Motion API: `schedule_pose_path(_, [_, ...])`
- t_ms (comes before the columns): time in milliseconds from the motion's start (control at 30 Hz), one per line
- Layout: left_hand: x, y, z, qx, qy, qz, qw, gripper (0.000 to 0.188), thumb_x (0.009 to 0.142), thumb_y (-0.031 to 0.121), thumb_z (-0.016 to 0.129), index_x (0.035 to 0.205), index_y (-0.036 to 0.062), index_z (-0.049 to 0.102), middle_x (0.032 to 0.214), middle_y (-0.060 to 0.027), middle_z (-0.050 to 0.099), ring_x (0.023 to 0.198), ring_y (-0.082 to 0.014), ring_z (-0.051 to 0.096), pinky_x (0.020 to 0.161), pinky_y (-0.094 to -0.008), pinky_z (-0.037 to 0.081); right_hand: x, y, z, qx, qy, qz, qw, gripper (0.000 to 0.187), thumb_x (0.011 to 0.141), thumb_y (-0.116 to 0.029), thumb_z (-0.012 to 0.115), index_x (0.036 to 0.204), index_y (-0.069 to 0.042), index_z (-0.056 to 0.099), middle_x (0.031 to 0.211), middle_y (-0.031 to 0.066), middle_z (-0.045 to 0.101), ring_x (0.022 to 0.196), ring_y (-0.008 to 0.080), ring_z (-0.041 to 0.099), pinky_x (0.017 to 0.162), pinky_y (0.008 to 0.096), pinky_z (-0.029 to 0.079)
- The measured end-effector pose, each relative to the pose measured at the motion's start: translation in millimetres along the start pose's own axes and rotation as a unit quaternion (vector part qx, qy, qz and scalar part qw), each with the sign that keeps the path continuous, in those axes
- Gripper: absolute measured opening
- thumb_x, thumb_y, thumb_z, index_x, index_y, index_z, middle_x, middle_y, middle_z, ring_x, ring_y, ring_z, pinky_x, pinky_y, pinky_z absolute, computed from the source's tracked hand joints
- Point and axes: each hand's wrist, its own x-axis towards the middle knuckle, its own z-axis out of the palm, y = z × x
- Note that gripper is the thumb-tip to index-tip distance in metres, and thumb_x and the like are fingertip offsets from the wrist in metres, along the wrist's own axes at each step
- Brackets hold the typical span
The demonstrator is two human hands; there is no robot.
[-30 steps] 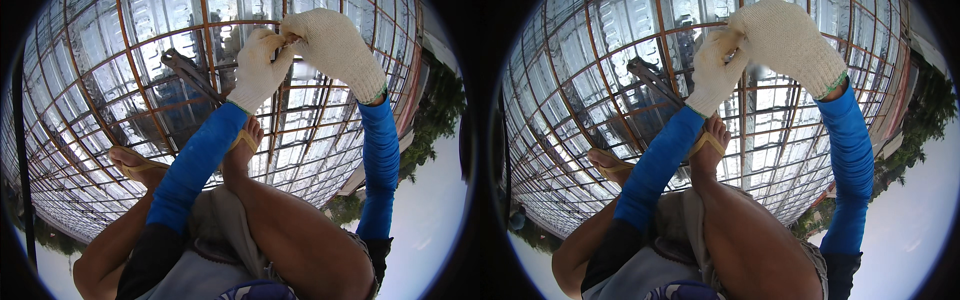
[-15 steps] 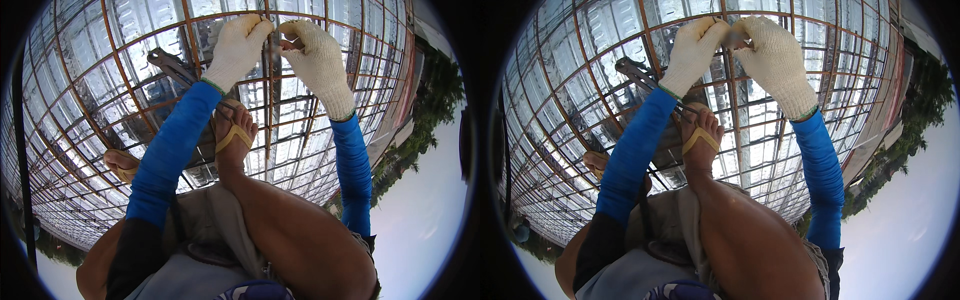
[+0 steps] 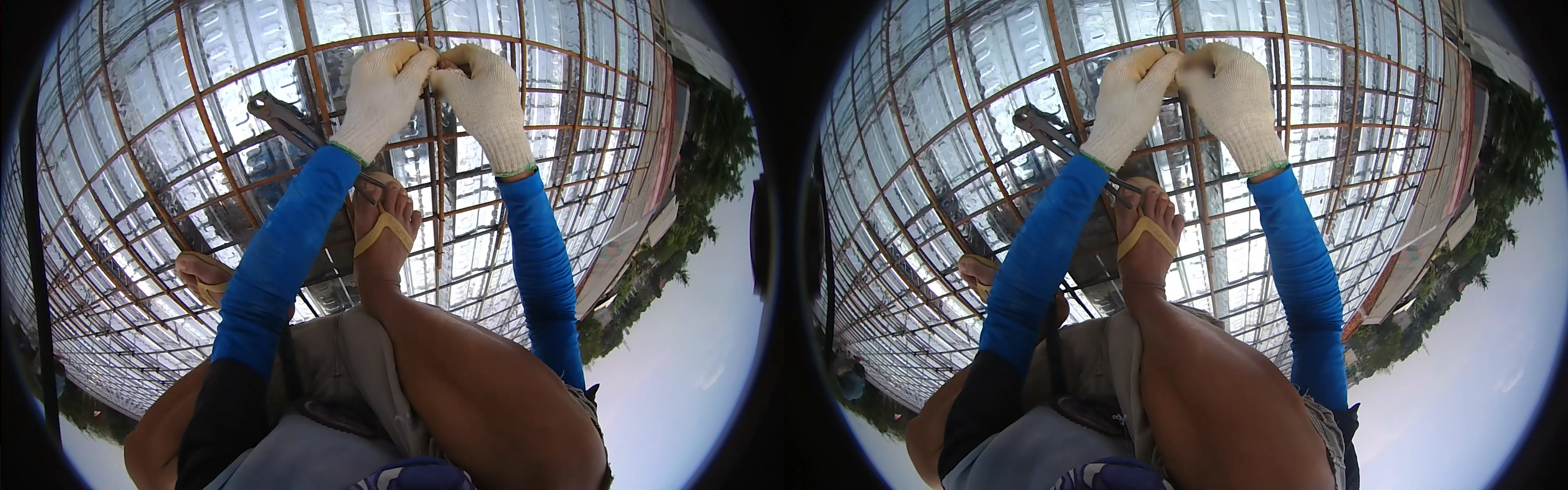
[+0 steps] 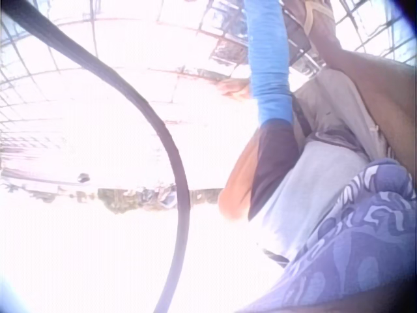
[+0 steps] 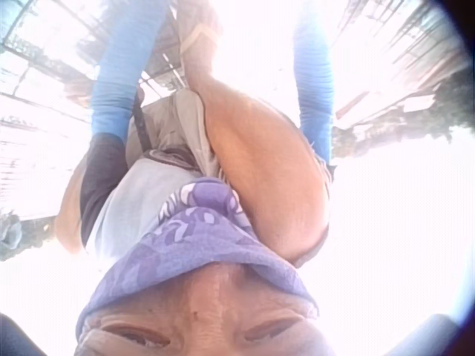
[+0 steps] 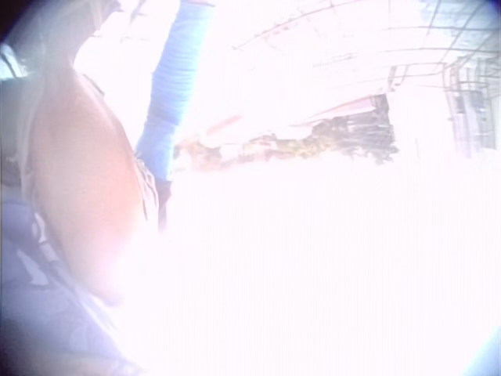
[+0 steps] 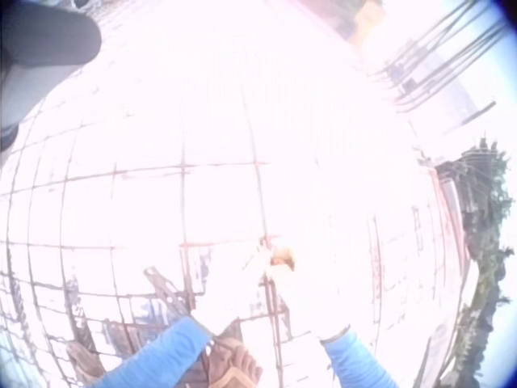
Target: The person uses pliers to tighten wire ties at intersections of a metal scaffolding grid. They repeatedly position the pliers, grip the ties, and twist to secure the joints while standing on the structure.
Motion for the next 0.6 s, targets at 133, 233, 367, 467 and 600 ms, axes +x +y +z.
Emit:
schedule_pose_path(133, [-1,0,-2,-0.018,0.018,0.002,1.0,0.035,0.106,0.032,0.062,0.109,0.001,0.078,0.085,-0.0095,0.072,0.076,-0.0177,0.068,0.073,-0.0336,0.054,-3,-12,6,0.009,0.002,0.014,1.0,0.023,0.091,-0.024,0.078,0.101,-0.003,0.074,0.089,0.0113,0.076,0.081,0.024,0.077,0.074,0.0404,0.062])
schedule_pose_path(233, [1,7,-2,-0.008,0.011,-0.014,1.0,0.033,0.105,0.031,0.063,0.109,0.0025,0.079,0.087,-0.011,0.074,0.077,-0.0203,0.07,0.074,-0.0354,0.055,-14,-8,24,0.012,0.083,0.017,0.996,0.015,0.092,-0.017,0.076,0.098,-0.005,0.07,0.086,0.0094,0.072,0.078,0.0242,0.074,0.072,0.0415,0.06])
schedule_pose_path(367, [11,9,-3,0.103,0.018,0.046,0.993,0.031,0.104,0.031,0.063,0.109,0.0051,0.079,0.095,-0.0128,0.077,0.084,-0.0288,0.075,0.079,-0.0397,0.058,-26,-15,48,-0.008,0.145,0.068,0.987,0.012,0.092,-0.014,0.075,0.098,-0.006,0.07,0.093,0.0088,0.069,0.08,0.026,0.072,0.072,0.0399,0.058])
schedule_pose_path(467, [26,14,-17,0.224,-0.038,0.084,0.97,0.03,0.104,0.032,0.063,0.109,0.0082,0.08,0.1,-0.0121,0.078,0.09,-0.0335,0.076,0.082,-0.0432,0.061,-30,-32,57,-0.013,0.15,0.091,0.984,0.014,0.088,-0.014,0.077,0.097,-0.006,0.072,0.094,0.01,0.068,0.08,0.0278,0.072,0.07,0.0406,0.058])
schedule_pose_path(600, [58,40,-21,0.355,-0.119,0.162,0.913,0.026,0.101,0.028,0.066,0.107,0.0075,0.081,0.101,-0.0132,0.078,0.089,-0.0318,0.078,0.078,-0.045,0.065,-32,-32,60,-0.052,0.163,0.104,0.98,0.024,0.087,-0.016,0.082,0.105,-0.004,0.074,0.089,0.0089,0.069,0.079,0.023,0.072,0.069,0.0356,0.058])
